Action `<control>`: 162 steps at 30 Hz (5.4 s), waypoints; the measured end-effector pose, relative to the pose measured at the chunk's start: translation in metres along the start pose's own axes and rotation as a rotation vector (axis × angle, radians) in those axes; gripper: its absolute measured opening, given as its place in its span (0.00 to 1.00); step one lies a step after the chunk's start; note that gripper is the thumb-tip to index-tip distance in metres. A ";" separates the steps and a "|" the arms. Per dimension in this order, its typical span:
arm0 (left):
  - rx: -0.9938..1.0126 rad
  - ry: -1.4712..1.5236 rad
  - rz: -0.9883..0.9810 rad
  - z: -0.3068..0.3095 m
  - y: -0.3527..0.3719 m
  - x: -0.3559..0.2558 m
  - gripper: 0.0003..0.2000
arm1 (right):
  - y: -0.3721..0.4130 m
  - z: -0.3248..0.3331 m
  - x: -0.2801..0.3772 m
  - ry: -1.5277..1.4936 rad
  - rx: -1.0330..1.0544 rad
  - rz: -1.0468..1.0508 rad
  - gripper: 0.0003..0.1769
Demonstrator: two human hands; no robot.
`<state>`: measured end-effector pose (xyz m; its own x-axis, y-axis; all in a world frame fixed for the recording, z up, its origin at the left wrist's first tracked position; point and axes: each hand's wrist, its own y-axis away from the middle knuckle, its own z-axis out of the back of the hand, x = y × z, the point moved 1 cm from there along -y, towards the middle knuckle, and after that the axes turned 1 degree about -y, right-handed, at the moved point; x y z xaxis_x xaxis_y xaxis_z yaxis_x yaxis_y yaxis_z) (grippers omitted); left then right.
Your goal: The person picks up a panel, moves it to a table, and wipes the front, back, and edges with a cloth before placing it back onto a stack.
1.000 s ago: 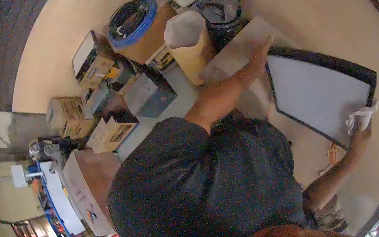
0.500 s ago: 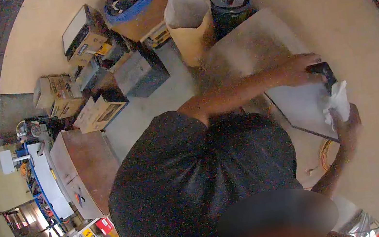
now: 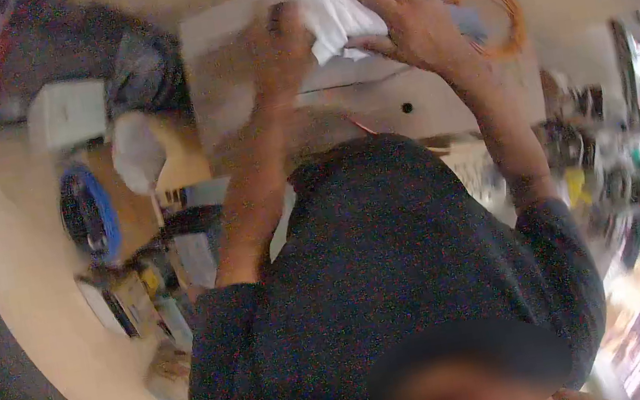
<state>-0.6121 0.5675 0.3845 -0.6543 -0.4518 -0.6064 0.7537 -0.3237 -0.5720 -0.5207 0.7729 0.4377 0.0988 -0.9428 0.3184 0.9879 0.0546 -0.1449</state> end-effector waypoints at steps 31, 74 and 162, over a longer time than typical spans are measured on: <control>-0.138 -0.106 -0.437 -0.048 -0.040 -0.016 0.10 | 0.123 -0.068 -0.244 -0.343 -0.083 -0.639 0.26; 0.408 0.714 0.860 -0.053 -0.091 0.092 0.16 | 0.130 -0.217 -0.110 -1.153 -0.220 -0.831 0.24; 1.116 0.732 0.104 -0.026 -0.047 -0.069 0.38 | 0.118 -0.122 -0.145 -0.773 -0.365 -0.977 0.18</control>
<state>-0.6042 0.6355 0.4394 -0.2094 -0.0833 -0.9743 0.2188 -0.9751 0.0363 -0.4329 0.8762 0.2601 -0.4759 -0.1020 0.8736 0.6126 -0.7511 0.2460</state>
